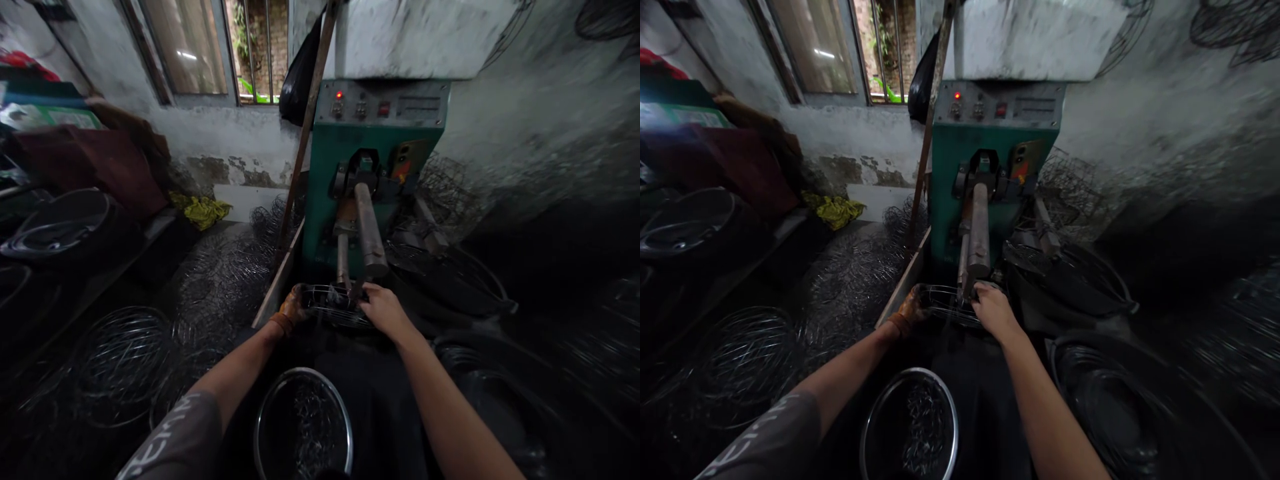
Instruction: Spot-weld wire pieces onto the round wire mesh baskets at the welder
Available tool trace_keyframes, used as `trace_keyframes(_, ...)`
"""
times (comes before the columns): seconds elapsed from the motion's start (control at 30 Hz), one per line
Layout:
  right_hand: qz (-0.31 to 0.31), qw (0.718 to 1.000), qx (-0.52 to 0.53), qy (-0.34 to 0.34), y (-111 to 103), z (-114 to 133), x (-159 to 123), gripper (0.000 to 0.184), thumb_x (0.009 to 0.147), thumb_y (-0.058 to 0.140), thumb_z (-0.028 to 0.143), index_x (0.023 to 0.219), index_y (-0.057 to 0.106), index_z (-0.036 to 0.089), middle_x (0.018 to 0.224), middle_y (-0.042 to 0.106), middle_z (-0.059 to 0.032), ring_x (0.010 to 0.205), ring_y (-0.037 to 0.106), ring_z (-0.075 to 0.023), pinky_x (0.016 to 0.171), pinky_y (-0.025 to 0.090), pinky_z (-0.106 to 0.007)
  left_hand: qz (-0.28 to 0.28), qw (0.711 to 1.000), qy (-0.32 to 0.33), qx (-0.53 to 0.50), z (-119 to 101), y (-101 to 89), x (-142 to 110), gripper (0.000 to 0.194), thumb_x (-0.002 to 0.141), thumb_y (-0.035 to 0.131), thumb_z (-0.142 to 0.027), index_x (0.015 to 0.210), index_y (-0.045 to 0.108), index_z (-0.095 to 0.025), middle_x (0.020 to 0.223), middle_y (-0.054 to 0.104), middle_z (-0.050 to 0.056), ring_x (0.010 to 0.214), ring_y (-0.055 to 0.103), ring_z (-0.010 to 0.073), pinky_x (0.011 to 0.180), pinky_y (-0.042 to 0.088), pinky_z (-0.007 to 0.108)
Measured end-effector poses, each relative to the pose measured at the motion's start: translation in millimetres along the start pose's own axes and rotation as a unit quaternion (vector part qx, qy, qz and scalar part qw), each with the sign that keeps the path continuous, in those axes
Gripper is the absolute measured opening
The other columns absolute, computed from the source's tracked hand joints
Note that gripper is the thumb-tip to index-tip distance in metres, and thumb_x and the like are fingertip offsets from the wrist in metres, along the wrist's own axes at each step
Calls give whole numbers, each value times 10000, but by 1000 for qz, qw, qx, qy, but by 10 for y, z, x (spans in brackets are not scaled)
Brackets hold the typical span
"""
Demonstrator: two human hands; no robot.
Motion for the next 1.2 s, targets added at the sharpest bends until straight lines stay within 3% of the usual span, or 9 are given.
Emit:
trace_keyframes(0.17, -7, 997, 75, 20, -30, -95, -70, 186, 823, 629, 196, 986, 718, 196, 1045, 762, -107, 984, 703, -258, 849, 515, -313, -1, 1000, -16, -5, -72, -47, -41, 674, 730, 774, -311, 1316, 490, -137, 1243, 648, 161, 1153, 654, 296, 1057, 524, 487)
trace_keyframes(0.37, -91, 943, 288, 141, -124, -903, -276, 320, 817, 624, 456, 958, 700, 179, 821, 733, -63, 755, 664, -214, 671, 519, -297, 9, 984, 146, 101, -701, -434, -228, 927, 747, 756, -411, 1545, 352, -166, 1508, 489, 186, 1401, 482, 341, 1179, 402, 503)
trace_keyframes(0.47, -9, 920, 327, 218, 103, -1060, -269, 349, 801, 616, 538, 787, 663, 193, 579, 597, 6, 574, 558, -165, 538, 441, -262, 19, 962, 220, 160, -1145, -487, -200, 971, 733, 760, -477, 1567, 355, -186, 1531, 476, 176, 1461, 393, 370, 1208, 339, 515)
trace_keyframes(0.57, 65, 898, 348, 261, 281, -1021, -271, 446, 794, 597, 640, 688, 597, 206, 455, 433, 59, 447, 413, -120, 436, 315, -232, 39, 952, 221, 210, -1379, -404, -71, 917, 700, 777, -457, 1514, 458, -180, 1445, 560, 191, 1377, 477, 409, 1154, 380, 548)
trace_keyframes(0.73, 125, 882, 410, 194, 245, -849, -472, 518, 743, 643, 696, 747, 623, 179, 487, 452, 63, 432, 397, -96, 428, 316, -224, 67, 966, 178, 173, -1166, -318, -24, 701, 743, 736, -361, 1387, 581, -131, 1264, 677, 178, 1185, 631, 343, 1057, 497, 478)
trace_keyframes(0.9, 187, 891, 396, 119, 229, -659, -682, 342, 704, 715, 512, 808, 667, 190, 605, 570, 34, 483, 472, -116, 452, 402, -241, 106, 976, 153, 111, -883, -327, -224, 699, 774, 705, -311, 1421, 542, -102, 1348, 644, 189, 1247, 618, 323, 1093, 489, 465)
trace_keyframes(1.03, 137, 935, 317, 79, 150, -539, -581, 194, 768, 634, 365, 830, 714, 199, 770, 694, -26, 613, 586, -165, 564, 492, -272, 125, 961, 238, 68, -1257, -430, -304, 799, 741, 768, -445, 1442, 541, -138, 1405, 607, 181, 1320, 562, 335, 1140, 439, 470)
trace_keyframes(1.1, 118, 957, 261, 40, 85, -431, -488, 165, 785, 617, 304, 846, 738, 209, 864, 740, -48, 759, 655, -206, 698, 537, -299, 154, 953, 256, 49, -1491, -464, -293, 656, 800, 725, -483, 1368, 619, -173, 1320, 665, 146, 1234, 621, 305, 1080, 480, 424)
trace_keyframes(1.2, 130, 971, 197, -22, 21, -241, -379, 159, 801, 604, 252, 834, 754, 213, 933, 772, -60, 918, 688, -238, 860, 534, -327, 222, 954, 200, 29, -1636, -439, -228, 376, 904, 619, -447, 1119, 743, -165, 1025, 745, 95, 940, 697, 223, 875, 536, 314)
Point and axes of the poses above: each hand's wrist, its own x-axis towards the middle knuckle, its own y-axis out of the palm, z = x × y, the point moved 6 cm from there along x, towards the middle knuckle
